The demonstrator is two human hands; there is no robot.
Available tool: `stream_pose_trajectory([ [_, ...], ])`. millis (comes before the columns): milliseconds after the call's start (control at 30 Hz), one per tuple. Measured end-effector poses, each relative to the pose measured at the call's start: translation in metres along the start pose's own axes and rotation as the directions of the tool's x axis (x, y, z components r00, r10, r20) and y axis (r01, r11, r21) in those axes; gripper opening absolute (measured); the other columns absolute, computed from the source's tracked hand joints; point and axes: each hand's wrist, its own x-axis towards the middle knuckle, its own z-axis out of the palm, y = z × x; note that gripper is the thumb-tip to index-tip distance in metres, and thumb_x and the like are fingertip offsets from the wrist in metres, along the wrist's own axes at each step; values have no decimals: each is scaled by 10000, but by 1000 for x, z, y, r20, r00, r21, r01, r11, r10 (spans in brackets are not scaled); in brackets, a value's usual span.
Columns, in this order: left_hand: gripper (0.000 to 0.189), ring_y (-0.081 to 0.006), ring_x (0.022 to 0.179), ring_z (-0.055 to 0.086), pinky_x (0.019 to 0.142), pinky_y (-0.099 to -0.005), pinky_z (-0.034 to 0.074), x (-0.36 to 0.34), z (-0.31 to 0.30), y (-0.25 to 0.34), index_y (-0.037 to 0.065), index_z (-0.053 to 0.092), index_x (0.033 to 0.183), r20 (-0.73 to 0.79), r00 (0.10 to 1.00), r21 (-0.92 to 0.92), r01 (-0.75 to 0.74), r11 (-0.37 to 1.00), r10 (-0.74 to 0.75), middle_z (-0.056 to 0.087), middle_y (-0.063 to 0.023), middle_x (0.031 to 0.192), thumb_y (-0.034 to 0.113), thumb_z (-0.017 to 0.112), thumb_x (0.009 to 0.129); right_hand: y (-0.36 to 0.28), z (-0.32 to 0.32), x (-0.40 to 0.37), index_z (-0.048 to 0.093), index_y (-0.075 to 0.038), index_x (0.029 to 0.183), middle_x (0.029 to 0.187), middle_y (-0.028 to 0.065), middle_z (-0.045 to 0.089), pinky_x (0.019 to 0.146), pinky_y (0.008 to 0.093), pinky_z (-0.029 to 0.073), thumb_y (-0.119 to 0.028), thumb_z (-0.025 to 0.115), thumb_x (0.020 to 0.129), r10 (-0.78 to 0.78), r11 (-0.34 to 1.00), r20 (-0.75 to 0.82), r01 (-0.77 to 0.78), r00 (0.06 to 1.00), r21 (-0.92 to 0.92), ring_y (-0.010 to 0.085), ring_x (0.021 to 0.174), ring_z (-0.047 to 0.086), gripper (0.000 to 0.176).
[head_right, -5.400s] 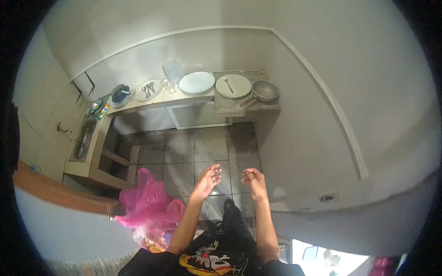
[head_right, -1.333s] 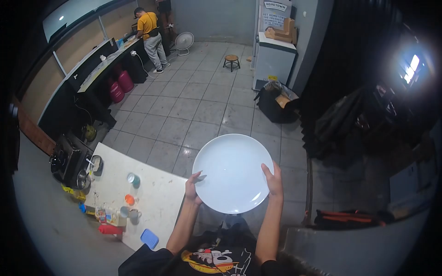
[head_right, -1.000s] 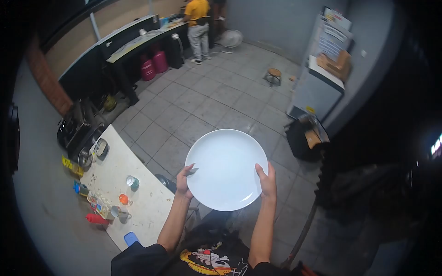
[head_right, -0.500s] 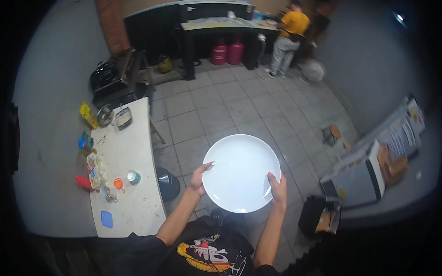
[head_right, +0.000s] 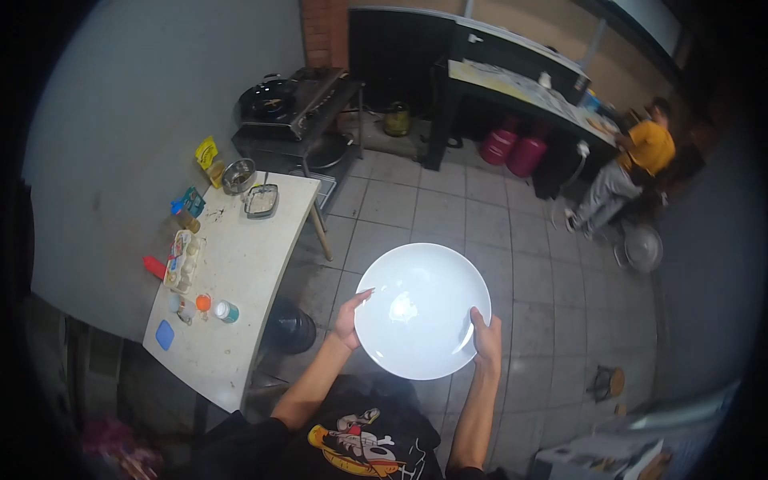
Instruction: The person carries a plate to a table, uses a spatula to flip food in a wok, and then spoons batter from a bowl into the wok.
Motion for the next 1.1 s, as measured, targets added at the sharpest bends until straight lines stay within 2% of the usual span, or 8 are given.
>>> stream_pose_trajectory([
  [133,441,-268,1043,588,910,-383,476,34,10,14,-30,462,1256,-111,981,-18,-160,987,157,579,-160,1177,265,455,927,-35,34,85,563,102,1059,896,120,642,617,301,498,-160,582,889,98,994,130,-90,987,-66,173,719,616,313],
  [267,442,-259,1039,587,901,-369,475,69,-2,47,-27,462,1258,-190,931,-23,-322,947,312,579,-154,1177,267,455,928,-32,74,157,564,99,1055,884,116,642,609,302,497,-165,582,889,105,992,305,-79,946,-99,170,707,613,312],
  [500,426,-240,1007,602,860,-360,494,158,-19,121,-5,479,1249,-274,863,2,-441,897,425,601,-128,1140,274,459,928,-30,150,275,570,112,1061,907,152,646,648,317,504,-168,594,892,148,985,310,-113,939,-129,194,759,622,328],
  [667,403,-238,998,606,853,-353,496,243,-29,189,-2,501,1228,-272,899,24,-351,936,344,605,-122,1133,271,439,938,-55,192,350,577,112,1052,889,142,644,635,316,501,-169,594,892,122,987,179,-100,976,-126,187,721,614,323],
  [733,403,-240,996,607,852,-352,496,278,-24,217,-2,507,1222,-236,921,28,-314,949,311,606,-120,1133,276,431,941,-65,200,384,568,107,1040,853,138,641,588,313,508,-176,585,892,93,990,237,-64,967,-129,188,686,620,320],
  [833,404,-243,1000,605,857,-352,493,320,-13,252,-1,517,1212,-180,952,-8,-255,967,249,608,-119,1130,285,419,944,-83,214,416,592,116,1027,866,150,647,617,317,497,-176,594,885,104,984,174,-77,979,-159,188,715,618,325],
  [967,419,-252,1014,600,876,-362,487,375,-7,289,-1,510,1222,-219,957,35,-189,981,192,606,-127,1133,296,398,949,-88,227,466,598,121,1009,847,151,648,605,325,496,-179,590,882,128,982,106,-111,986,-150,191,704,619,326],
  [1100,454,-247,1048,582,892,-365,476,446,-6,326,8,498,1243,-179,970,61,-154,986,162,591,-124,1165,337,403,945,-84,244,539,589,116,982,808,137,642,546,295,496,-193,578,900,58,984,57,-47,997,-174,186,643,618,321],
])
